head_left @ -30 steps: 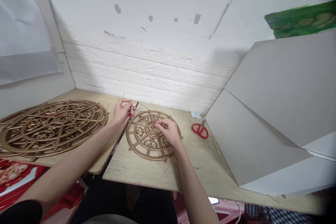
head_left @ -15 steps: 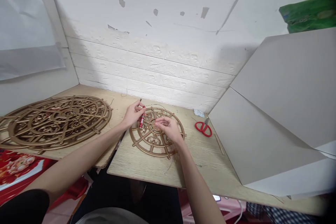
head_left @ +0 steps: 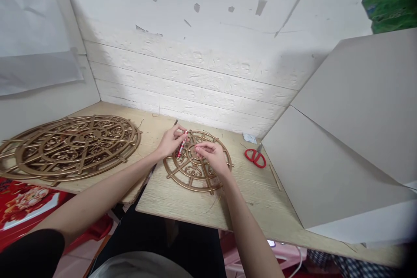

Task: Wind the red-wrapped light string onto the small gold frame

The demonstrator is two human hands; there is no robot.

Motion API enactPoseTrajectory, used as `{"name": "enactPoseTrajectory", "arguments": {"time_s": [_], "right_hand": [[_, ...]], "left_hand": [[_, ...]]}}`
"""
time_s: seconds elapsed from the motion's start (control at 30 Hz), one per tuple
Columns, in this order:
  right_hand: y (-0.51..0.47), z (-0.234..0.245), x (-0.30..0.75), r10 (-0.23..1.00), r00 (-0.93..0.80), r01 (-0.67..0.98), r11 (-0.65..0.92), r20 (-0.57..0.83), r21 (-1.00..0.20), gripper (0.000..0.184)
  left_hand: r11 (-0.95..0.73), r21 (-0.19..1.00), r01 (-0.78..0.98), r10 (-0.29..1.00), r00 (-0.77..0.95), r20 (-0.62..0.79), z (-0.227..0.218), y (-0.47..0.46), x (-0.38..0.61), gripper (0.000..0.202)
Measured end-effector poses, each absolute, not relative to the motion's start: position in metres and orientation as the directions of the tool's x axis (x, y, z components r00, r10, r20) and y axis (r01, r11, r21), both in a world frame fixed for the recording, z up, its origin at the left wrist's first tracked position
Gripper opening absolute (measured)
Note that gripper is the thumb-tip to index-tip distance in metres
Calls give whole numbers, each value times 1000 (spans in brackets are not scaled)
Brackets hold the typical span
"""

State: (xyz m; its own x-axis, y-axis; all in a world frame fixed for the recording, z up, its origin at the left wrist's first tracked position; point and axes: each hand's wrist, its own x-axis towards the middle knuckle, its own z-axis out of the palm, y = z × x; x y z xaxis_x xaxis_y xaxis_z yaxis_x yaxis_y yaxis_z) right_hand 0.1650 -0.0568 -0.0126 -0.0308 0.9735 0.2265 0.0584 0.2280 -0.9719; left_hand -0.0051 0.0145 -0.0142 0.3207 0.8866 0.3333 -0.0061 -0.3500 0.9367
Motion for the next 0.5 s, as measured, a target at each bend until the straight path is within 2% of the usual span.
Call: {"name": "enactPoseTrajectory", "arguments": {"time_s": [0.1,0.27,0.5], "right_hand": [[-57,-15,162,959,-57,142,283,277,-949,21],[-57,-19,157,897,-180,350,443,404,-825,15],[-58,-19,154,891,-156,462,448,427,-765,17]], "left_hand": [[-206,971,-122,926,296,234,-11,12,-3,41],[-20,963,-269,968,236,86,-4,10,-3,35],[129,920,-370,974,221,-48,-1,9,-2,28]]}}
